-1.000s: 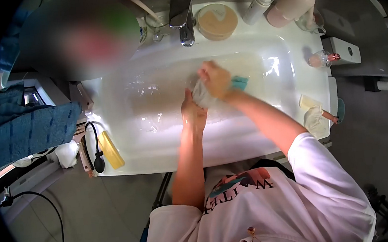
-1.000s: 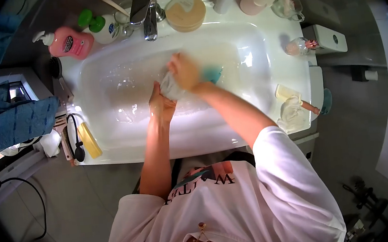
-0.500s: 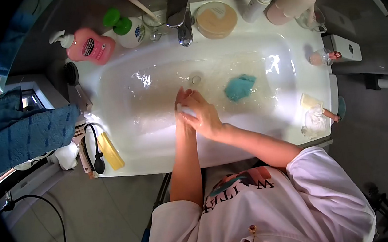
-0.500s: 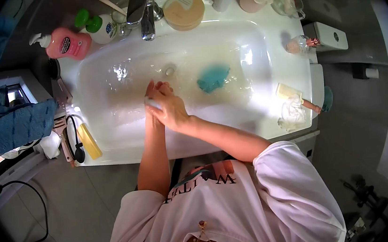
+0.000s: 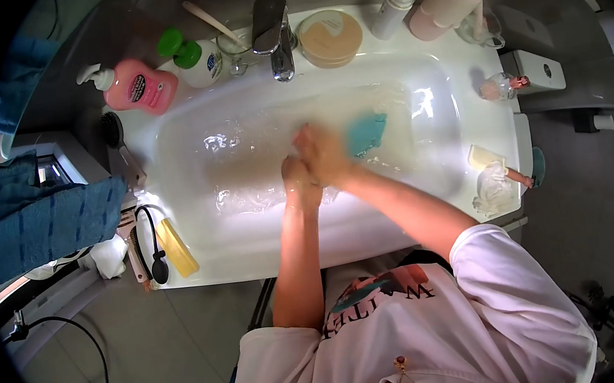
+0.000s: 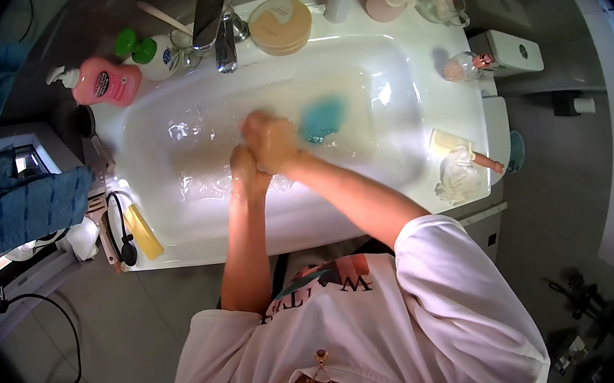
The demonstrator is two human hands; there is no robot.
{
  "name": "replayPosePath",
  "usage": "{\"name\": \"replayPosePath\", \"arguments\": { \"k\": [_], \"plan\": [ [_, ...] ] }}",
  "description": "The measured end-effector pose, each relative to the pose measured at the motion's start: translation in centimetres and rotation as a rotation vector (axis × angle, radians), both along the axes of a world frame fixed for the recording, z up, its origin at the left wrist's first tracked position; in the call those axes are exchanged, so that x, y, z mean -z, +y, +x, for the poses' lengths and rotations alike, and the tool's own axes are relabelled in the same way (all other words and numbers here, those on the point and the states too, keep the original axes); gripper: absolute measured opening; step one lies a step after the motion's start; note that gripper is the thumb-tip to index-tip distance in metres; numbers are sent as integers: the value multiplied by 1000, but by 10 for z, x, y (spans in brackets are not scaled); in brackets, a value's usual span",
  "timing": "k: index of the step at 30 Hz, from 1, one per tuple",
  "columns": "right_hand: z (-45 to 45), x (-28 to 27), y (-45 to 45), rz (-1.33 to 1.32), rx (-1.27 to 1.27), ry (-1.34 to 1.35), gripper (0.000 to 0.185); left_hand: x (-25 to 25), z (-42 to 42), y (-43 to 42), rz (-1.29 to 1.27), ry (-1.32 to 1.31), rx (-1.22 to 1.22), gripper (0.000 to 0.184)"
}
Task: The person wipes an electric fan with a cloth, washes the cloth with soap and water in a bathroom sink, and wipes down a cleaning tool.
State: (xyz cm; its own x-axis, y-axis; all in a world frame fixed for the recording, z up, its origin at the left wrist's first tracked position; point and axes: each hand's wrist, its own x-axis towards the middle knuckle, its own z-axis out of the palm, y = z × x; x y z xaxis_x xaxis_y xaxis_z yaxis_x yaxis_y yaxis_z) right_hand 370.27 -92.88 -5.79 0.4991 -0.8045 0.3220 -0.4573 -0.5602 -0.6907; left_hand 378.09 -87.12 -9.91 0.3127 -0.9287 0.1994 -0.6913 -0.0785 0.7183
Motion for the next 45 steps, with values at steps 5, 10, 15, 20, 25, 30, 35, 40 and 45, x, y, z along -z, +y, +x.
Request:
{"name": "replayPosePath", "arguments": {
  "k": [5,10,15,20,25,30,35,40,45],
  "plan": [
    [-33,70,-60,-37,154,106,18,-25,10,3,190,1675,-543,35],
    [-25,57,-31,-60,439,228,21,-7,5,8,462,1452,-783,46],
    [6,32,29,453,43,27,19,0,17,0,189,2048,-434,50],
    [10,-37,61,197,-85,-203,22,-4,29,6,192,2313,83,40],
    [5,-60,48,-108,-158,-10,20,-33,4,2,63,2152,-144,33],
    [1,-32,31,-162,-129,-242,13,-25,-35,-7,-683,1989,119,28],
    [-26,47,-25,78,-29,8,12,-44,-2,-10,234,1615,-283,24],
    [-41,94,-66,-149,428,155,12,2,6,8,510,907,-453,28],
    [3,90,-11,529,105,288,20,1,1,0,485,1548,-616,37]
  ]
}}
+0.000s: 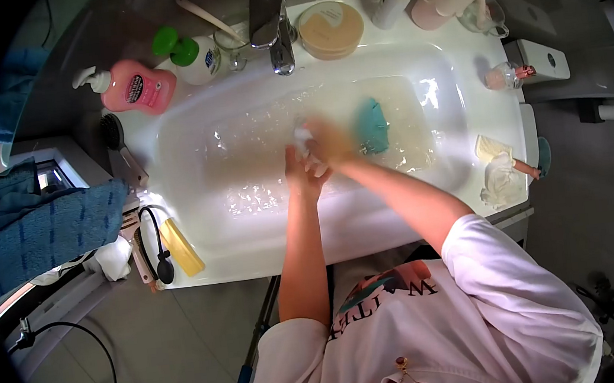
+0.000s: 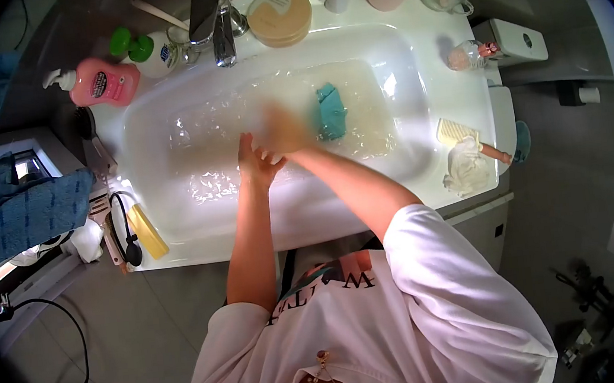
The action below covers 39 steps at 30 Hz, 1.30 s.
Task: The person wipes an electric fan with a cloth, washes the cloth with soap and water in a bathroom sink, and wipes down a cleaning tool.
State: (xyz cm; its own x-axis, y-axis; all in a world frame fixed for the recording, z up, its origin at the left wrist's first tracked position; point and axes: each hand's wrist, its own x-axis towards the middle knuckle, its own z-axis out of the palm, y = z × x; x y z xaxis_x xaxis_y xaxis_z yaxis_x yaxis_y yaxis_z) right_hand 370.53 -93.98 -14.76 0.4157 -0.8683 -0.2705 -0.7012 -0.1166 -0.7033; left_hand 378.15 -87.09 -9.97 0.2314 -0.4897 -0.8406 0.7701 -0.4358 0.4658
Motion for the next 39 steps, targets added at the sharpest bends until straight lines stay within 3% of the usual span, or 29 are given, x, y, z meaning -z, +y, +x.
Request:
{"name": "replayPosePath", "arguments": {
  "k": [1,2,3,5,6,7,9,10,13,15,17,19,21,23,24,26,27,29,31,33,35,38,39],
  "plan": [
    [9,-34,12,375,5,-121,22,3,4,0,-80,224,-124,40],
    [12,-52,28,98,59,-262,19,10,11,1,-83,223,-123,40],
    [14,-66,44,-179,113,-397,16,20,19,3,-241,319,-85,39],
    [12,-102,62,-260,43,-383,19,33,28,6,-557,513,-6,36],
    [11,-115,66,-338,-31,-368,22,-8,24,-1,-425,668,-129,32],
    [10,-124,67,-339,-31,-367,22,-9,23,-2,-425,669,-129,32],
    [8,-135,66,-422,-104,-354,20,-13,22,-3,-725,746,-30,28],
    [12,-133,58,-656,-107,-457,18,-21,18,-2,-729,745,-25,28],
    [7,-136,45,-674,-216,-427,18,-30,9,4,-851,529,-91,25],
    [4,-137,39,-684,-332,-400,18,0,18,7,-651,329,-27,32],
    [4,-131,29,-687,-392,-387,18,-18,10,4,-598,313,-44,31],
    [8,-110,11,-497,-176,-138,24,-48,-6,-5,-496,283,-72,29],
    [0,-83,-14,-308,31,-124,20,-64,-11,-7,-386,246,-98,28],
    [-12,-54,-31,-380,79,-75,20,-32,-2,3,-444,236,-138,33],
    [-18,-42,-41,-382,75,-78,20,-28,1,8,-266,71,-117,39],
    [-24,-29,-48,-506,347,-8,23,-16,9,21,-27,-111,-81,55],
    [-24,-21,-42,-499,347,-7,23,-8,10,25,-20,-112,-81,55],
    [-20,-19,-22,-487,86,48,24,-10,6,20,3,5,-66,56],
    [-6,4,4,-167,-9,-204,23,-8,4,8,16,-29,-61,53],
    [11,-59,30,82,156,-206,19,8,14,5,-205,245,-170,48],
    [13,-94,47,32,109,-282,17,17,28,3,-371,276,-164,37],
    [18,-121,73,-116,20,-429,15,16,42,8,-473,315,-7,42],
    [18,-128,76,-221,-33,-501,13,18,42,7,-761,673,73,41]
  ]
}}
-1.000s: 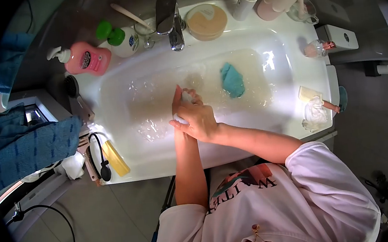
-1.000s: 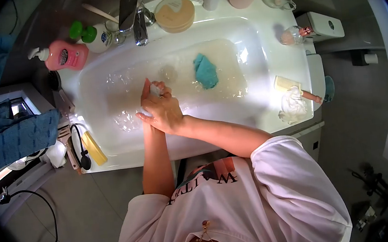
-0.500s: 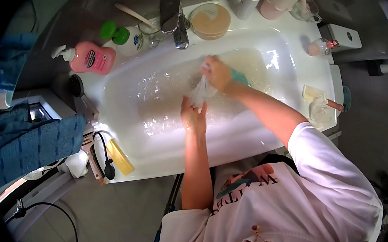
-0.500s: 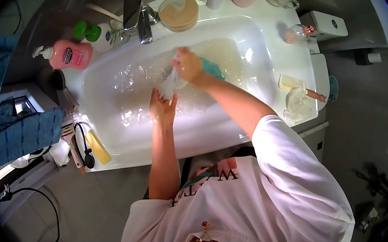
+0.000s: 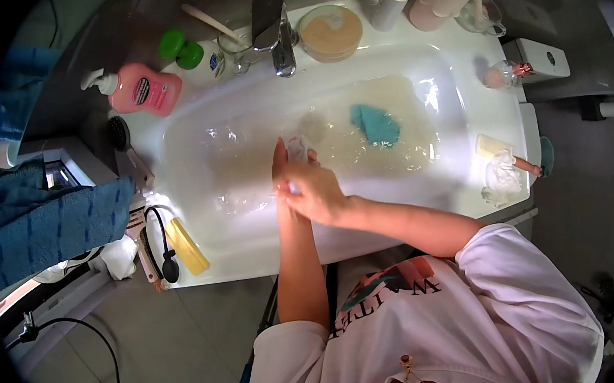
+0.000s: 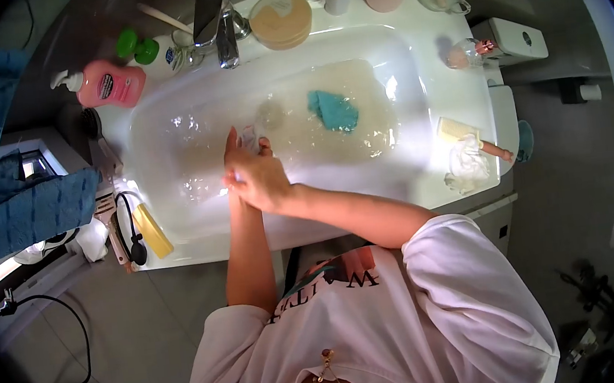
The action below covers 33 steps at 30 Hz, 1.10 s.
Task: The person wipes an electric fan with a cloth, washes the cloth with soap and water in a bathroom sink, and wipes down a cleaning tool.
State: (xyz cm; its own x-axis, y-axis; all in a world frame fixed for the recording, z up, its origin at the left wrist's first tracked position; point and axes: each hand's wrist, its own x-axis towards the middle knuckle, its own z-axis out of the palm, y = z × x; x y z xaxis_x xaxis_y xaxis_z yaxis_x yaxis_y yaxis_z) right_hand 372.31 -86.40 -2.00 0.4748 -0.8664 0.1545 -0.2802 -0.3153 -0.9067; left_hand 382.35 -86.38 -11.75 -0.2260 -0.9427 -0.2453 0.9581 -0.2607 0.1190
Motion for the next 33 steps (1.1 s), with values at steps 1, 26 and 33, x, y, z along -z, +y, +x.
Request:
{"name": "replayPosePath", "arguments": {
  "k": [1,26,33],
  "plan": [
    [-2,-9,-1,-6,5,0,13,-5,-1,-3,-280,281,190,41],
    [-10,57,-33,504,-30,336,29,14,-18,11,574,-382,-104,49],
    [-7,10,-29,173,244,184,29,-69,-57,4,215,-480,-220,44]
  ]
}}
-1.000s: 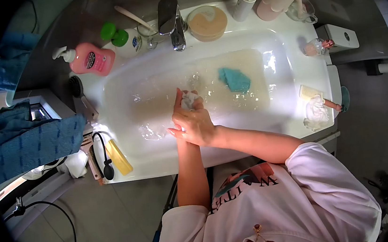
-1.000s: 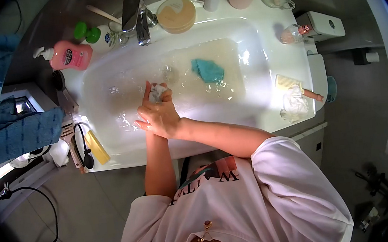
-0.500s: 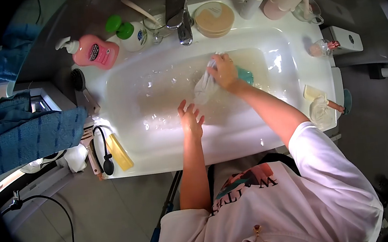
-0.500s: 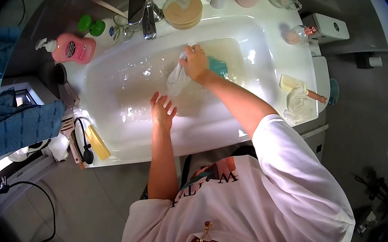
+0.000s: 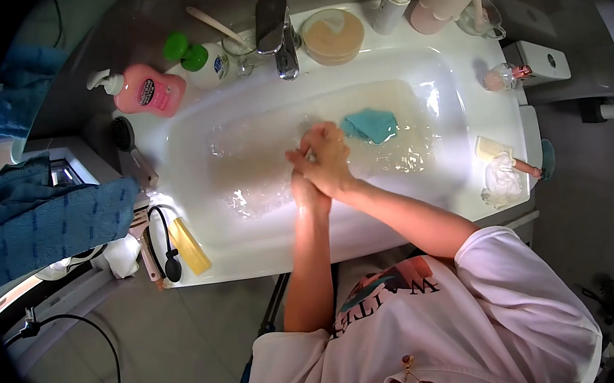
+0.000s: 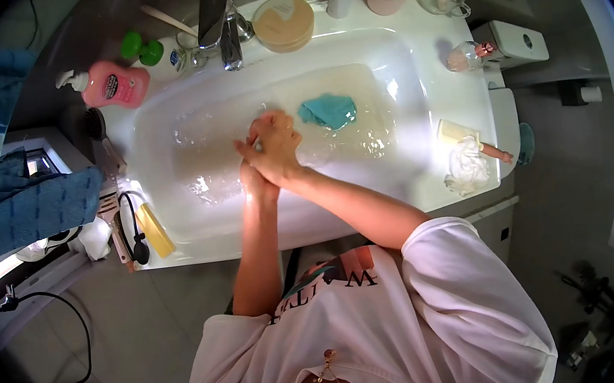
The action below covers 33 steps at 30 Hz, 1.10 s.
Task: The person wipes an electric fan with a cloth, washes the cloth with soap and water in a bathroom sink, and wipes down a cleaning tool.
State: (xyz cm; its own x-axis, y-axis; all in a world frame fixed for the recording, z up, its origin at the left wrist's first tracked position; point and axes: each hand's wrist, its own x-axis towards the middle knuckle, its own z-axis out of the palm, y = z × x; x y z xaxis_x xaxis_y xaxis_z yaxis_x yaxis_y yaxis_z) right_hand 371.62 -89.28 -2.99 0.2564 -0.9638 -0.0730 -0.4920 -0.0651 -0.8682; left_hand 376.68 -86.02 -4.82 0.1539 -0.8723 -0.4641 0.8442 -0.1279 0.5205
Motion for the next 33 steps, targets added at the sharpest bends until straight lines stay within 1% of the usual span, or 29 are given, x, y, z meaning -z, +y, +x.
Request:
{"name": "replayPosePath", "arguments": {
  "k": [1,2,3,4,5,6,7,8,9,10,12,14,16,17,18,20,22,23,26,27,28,29,30,31,32,33],
  "plan": [
    [1,-1,-7,-88,150,36,30,-14,-5,-1,-2,-6,2,44],
    [2,1,-14,8,217,-82,29,-24,-8,-2,17,19,-43,49],
    [-1,2,-12,9,219,-83,29,-28,-9,-1,39,46,-87,53],
    [-6,-1,-7,245,126,-334,28,-26,-9,-3,85,-52,-73,64],
    [-9,-4,-1,477,27,-583,28,-24,-9,-6,84,-50,-70,64],
    [-10,-8,9,433,62,-620,22,-22,-9,-10,151,-270,-109,65],
    [-13,-13,14,431,62,-617,22,-23,-9,-14,220,-490,-148,67],
    [-14,-17,19,499,132,-690,20,-29,-12,-16,247,-705,-147,68],
    [-15,-22,20,567,202,-765,18,-26,-13,-18,247,-705,-147,68],
    [-15,-27,21,471,242,-709,18,-24,-14,-19,232,-712,-193,67],
    [-17,-31,17,446,217,-679,19,-22,-17,-18,216,-721,-236,67],
    [-19,-29,12,413,193,-649,20,-39,-21,-20,197,-388,-251,67],
    [-19,-25,10,432,222,-632,27,-35,-19,-20,200,-435,-213,68],
    [-20,-26,9,432,222,-632,27,-35,-17,-19,203,-482,-177,68],
    [-22,-28,9,411,187,-622,29,-35,-19,-18,203,-482,-177,68],
    [-25,-29,7,390,152,-612,32,-52,-23,-19,206,-401,-184,69],
    [-27,-27,6,346,67,-565,34,-44,-21,-19,202,-411,-183,69],
    [-27,-26,6,346,67,-563,34,-37,-20,-19,198,-420,-182,69],
    [-27,-17,1,393,60,-508,33,5,-11,-14,195,-426,-138,73],
    [-28,-5,-7,299,-45,-283,28,20,-5,-11,196,-429,-143,73],
    [-30,9,-16,203,-146,-58,25,34,2,-7,303,-499,-92,69],
    [-35,34,-32,205,-151,-61,25,41,7,-4,412,-566,-41,66],
    [-42,65,-53,-88,-182,81,23,28,8,-1,462,-475,-122,55],
    [-43,69,-63,-381,-208,221,27,32,12,4,465,-477,-126,55],
    [-43,75,-64,-379,-211,217,27,39,18,8,542,-446,-147,50],
    [-44,80,-65,-331,-192,427,33,45,21,11,619,-414,-168,46]
  ]
}}
